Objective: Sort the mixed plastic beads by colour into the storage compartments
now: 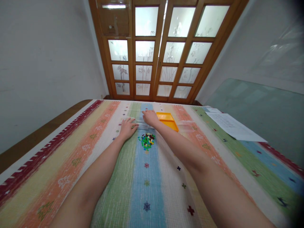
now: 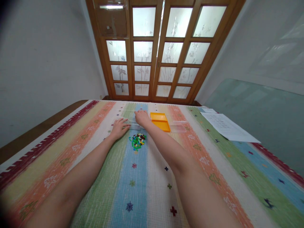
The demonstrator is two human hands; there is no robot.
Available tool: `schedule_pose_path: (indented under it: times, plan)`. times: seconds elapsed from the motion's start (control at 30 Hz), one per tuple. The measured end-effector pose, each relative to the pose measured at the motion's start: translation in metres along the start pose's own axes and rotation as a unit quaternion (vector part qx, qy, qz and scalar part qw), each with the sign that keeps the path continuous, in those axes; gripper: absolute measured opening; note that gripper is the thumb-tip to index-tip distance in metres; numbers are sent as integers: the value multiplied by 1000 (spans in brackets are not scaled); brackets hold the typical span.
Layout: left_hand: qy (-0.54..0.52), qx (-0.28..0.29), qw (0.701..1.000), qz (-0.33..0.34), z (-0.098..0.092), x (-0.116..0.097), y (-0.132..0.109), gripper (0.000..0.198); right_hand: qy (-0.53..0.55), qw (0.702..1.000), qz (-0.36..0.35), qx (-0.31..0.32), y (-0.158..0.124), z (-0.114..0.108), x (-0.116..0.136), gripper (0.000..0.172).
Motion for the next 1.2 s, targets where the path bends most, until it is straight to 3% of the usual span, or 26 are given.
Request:
schedule_pose_path:
  times: [0.1, 0.23, 0.37, 0.47, 0.6, 0.7, 0.8, 0.97, 1.1, 1.2]
  plan:
    - [-30, -50, 998, -12, -11, 6, 3, 41, 4, 999, -37, -17, -16, -10, 15, 30]
    - [-17, -92, 993, -77, -20, 35, 4, 49, 11, 996, -87, 4, -42, -9, 32, 27]
    - [18, -28, 992, -120, -12, 65, 1, 57, 7, 992, -120, 24, -60, 3, 40, 24]
    - [32, -10, 993, -117, -15, 70, -3, 55, -1, 993, -114, 29, -65, 13, 38, 24]
    - [46, -27, 995, -80, -30, 56, -6, 44, 26, 996, -81, 29, -63, 17, 27, 26]
    - [4, 12, 999, -42, -33, 48, -8, 40, 70, 995, -68, 18, -63, 12, 19, 27]
    - [-50, 46, 997, -38, -35, 54, -11, 40, 107, 991, -74, -9, -68, 4, 19, 28]
    - [-118, -9, 993, 4, -63, 51, -19, 45, 156, 976, -144, -58, -88, -11, 42, 21]
    - [-109, -11, 991, 76, -84, 14, -29, 53, 155, 959, -200, -128, -107, -30, 70, 29]
    - [-124, -23, 987, 102, -93, -13, -38, 62, 124, 959, -213, -143, -114, -36, 84, 27]
Point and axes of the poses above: each hand's wrist, its own y-axis towards the middle knuckle, its own z-axis out of the palm, x = y × z, the point moved 7 cm from there along y, towards the middle knuckle, and after that the axes turned 1 degree about y, right-handed, at the moved point
